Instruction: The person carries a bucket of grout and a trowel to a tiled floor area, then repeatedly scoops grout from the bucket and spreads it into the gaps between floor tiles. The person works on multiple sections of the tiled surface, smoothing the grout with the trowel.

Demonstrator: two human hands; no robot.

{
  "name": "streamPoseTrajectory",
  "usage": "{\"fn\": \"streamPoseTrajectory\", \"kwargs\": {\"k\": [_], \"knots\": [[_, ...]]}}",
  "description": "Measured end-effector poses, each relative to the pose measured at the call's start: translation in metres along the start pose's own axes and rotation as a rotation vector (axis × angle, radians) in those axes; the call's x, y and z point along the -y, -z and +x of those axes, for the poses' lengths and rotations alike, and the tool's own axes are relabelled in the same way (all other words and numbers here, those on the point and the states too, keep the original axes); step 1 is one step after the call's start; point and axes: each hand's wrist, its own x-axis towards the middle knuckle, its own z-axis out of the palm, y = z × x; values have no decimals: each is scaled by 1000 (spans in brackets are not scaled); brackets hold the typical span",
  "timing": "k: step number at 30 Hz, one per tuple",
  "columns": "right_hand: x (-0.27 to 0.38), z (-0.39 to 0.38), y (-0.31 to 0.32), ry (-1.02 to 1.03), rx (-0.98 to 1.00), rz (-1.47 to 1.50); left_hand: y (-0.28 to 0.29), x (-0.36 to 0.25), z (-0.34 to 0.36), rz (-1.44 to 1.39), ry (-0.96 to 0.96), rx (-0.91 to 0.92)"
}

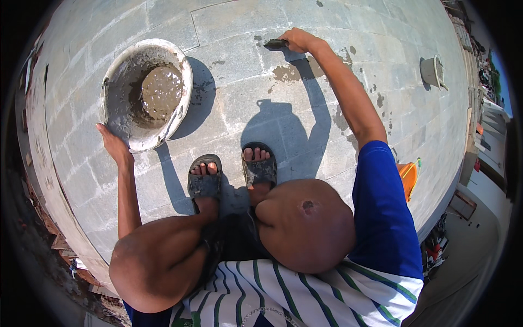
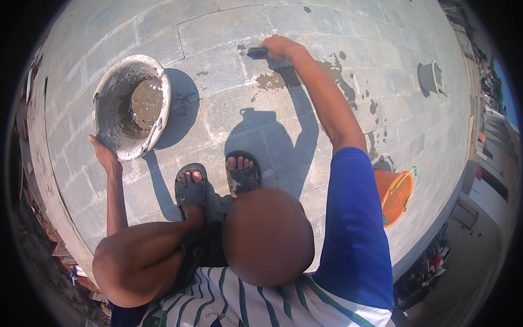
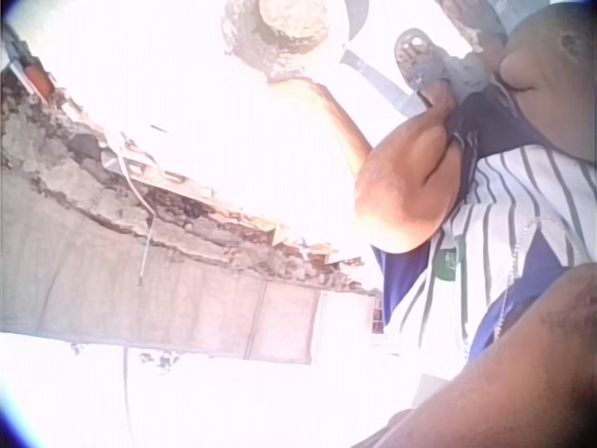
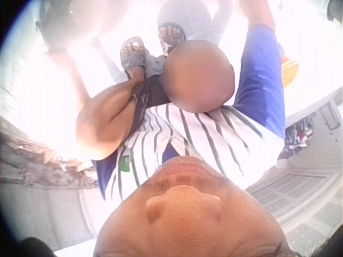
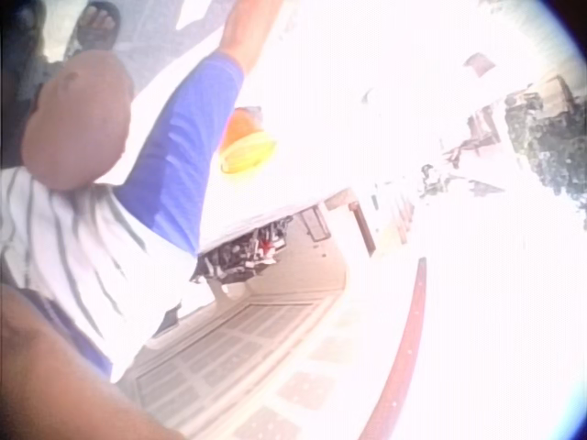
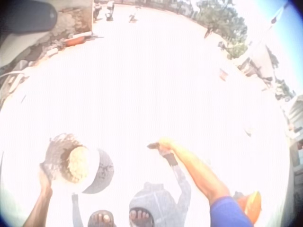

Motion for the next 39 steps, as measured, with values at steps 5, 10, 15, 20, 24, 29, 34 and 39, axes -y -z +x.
{"fn": "streamPoseTrajectory", "kwargs": {"k": [5, 10, 15, 20, 24, 29, 34, 39], "knots": [[5, -2, 1, -22, 18, 24, 0, -3, -3, 19, -7, -10], [6, -10, 4, -14, 120, 100, 0, -3, -2, 12, -1, -12], [5, -38, -12, -191, 281, 701, 0, -4, -2, 23, -8, -2], [51, -80, -34, -416, 82, 1305, 2, -10, -6, 38, -13, -1], [72, -93, -63, -369, -268, 1246, -2, -10, -6, 44, -28, -10], [138, -102, -54, -393, -405, 516, -3, -11, -9, 5, -11, -6], [160, -99, -57, -351, -577, 357, -2, -10, -10, 48, -41, -41], [129, -100, -72, -190, -700, 206, -1, -9, -7, 9, -22, -13]]}}
